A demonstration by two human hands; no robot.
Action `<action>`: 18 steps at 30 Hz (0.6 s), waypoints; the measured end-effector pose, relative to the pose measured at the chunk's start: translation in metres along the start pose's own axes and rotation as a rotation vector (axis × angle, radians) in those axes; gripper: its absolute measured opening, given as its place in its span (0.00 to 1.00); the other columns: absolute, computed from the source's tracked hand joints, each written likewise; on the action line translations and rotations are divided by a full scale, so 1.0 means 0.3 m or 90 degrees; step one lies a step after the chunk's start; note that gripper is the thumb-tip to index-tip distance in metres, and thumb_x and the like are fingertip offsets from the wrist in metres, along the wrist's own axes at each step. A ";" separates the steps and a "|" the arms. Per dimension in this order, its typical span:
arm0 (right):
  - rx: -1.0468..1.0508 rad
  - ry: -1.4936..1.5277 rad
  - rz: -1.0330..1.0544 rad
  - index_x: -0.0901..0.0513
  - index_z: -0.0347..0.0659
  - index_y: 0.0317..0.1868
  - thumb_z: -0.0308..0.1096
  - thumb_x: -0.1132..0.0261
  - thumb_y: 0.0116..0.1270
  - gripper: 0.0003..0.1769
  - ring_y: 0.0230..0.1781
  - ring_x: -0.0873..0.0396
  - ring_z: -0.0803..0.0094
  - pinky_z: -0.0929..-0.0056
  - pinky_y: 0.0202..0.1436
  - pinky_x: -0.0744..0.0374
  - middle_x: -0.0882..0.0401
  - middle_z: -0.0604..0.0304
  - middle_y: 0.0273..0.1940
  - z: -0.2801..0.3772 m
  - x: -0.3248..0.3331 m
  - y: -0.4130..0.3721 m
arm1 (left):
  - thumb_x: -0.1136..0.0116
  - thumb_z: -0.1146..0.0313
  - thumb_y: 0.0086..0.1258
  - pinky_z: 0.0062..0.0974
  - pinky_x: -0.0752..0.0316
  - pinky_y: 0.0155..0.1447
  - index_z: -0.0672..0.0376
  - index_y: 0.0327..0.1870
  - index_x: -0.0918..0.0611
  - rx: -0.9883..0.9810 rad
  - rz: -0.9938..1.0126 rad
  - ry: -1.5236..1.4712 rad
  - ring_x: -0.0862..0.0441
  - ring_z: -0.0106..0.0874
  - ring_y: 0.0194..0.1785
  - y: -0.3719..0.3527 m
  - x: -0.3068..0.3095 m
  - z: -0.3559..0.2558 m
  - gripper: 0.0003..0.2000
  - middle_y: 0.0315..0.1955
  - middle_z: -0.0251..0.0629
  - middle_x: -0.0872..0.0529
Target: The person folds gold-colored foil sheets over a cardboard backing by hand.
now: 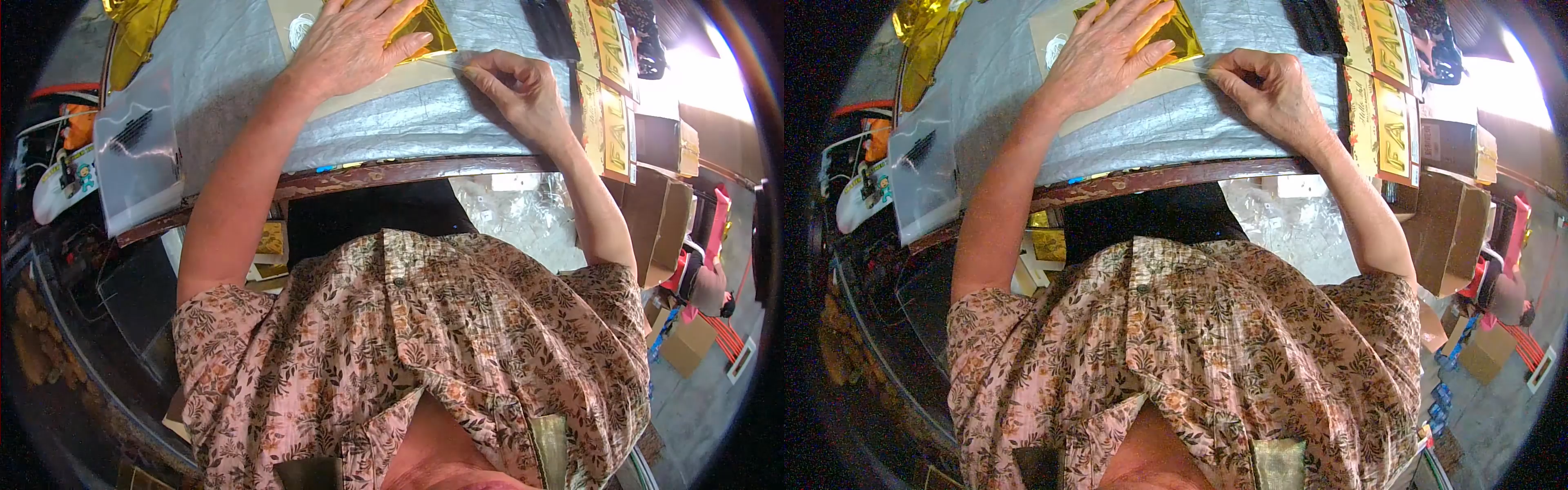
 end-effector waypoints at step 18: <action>-0.002 -0.041 -0.029 0.11 0.34 0.48 0.32 0.31 0.73 0.10 0.36 0.20 0.82 0.77 0.46 0.21 0.10 0.63 0.36 0.026 -0.034 0.015 | 0.56 0.43 0.81 0.46 0.53 0.83 0.63 0.78 0.35 0.000 0.014 0.011 0.45 0.48 0.82 0.003 0.011 -0.009 0.35 0.79 0.53 0.40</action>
Point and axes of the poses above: each hand's wrist, its own y-axis towards the middle knuckle, its own x-axis out of the back of the hand, z = x × y, the point moved 3 cm from there along y, towards the middle knuckle
